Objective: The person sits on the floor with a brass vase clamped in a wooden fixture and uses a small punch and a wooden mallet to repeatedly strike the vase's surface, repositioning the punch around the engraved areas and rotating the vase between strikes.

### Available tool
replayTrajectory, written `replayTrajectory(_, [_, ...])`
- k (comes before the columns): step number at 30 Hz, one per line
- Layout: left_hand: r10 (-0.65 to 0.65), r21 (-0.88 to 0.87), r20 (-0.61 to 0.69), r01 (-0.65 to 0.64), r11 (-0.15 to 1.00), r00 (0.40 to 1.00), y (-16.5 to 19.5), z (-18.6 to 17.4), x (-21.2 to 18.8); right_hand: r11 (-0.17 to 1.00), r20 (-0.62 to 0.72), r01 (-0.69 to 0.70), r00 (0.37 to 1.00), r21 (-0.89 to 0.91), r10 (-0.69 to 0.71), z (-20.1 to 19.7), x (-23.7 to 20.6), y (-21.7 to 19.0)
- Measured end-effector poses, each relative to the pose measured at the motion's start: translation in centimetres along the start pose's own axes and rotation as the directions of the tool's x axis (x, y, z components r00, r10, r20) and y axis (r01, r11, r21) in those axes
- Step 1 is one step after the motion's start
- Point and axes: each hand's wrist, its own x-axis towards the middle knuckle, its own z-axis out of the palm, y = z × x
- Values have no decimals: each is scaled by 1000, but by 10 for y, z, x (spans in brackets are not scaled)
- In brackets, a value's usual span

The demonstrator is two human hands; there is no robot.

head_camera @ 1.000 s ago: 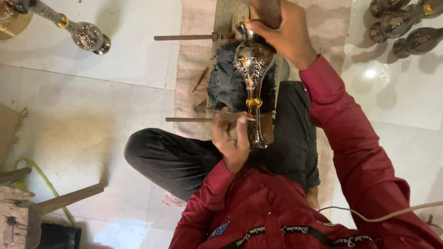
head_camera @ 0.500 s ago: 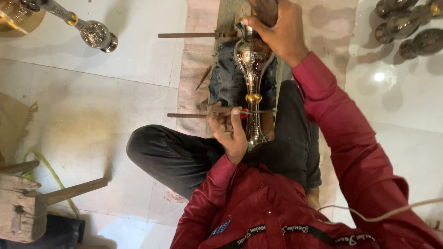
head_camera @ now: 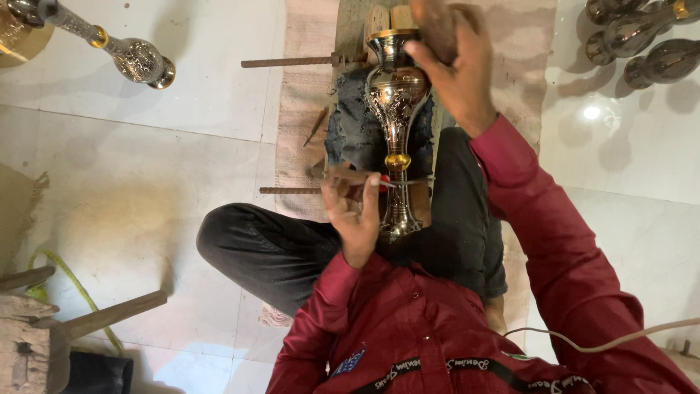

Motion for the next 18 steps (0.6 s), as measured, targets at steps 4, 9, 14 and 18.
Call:
replayTrajectory(4, [37,108,194,-59,992,980,9,-20,45,900,180,-414,904,137,388,-37,-37,-1])
replayTrajectory(9, [58,6,433,-67,998,900,5,-7,89,703,392,-703,619,-111,681,-102,-63,-35])
replayTrajectory(14, [62,143,472,-146,979,879,-1,8,100,940,501,-42,838,-337,217,-144,-53,-59])
replayTrajectory(18, [152,187,452,-260,947,879,-3,9,95,740,634,342,759,-580,146,-157,-31,-59])
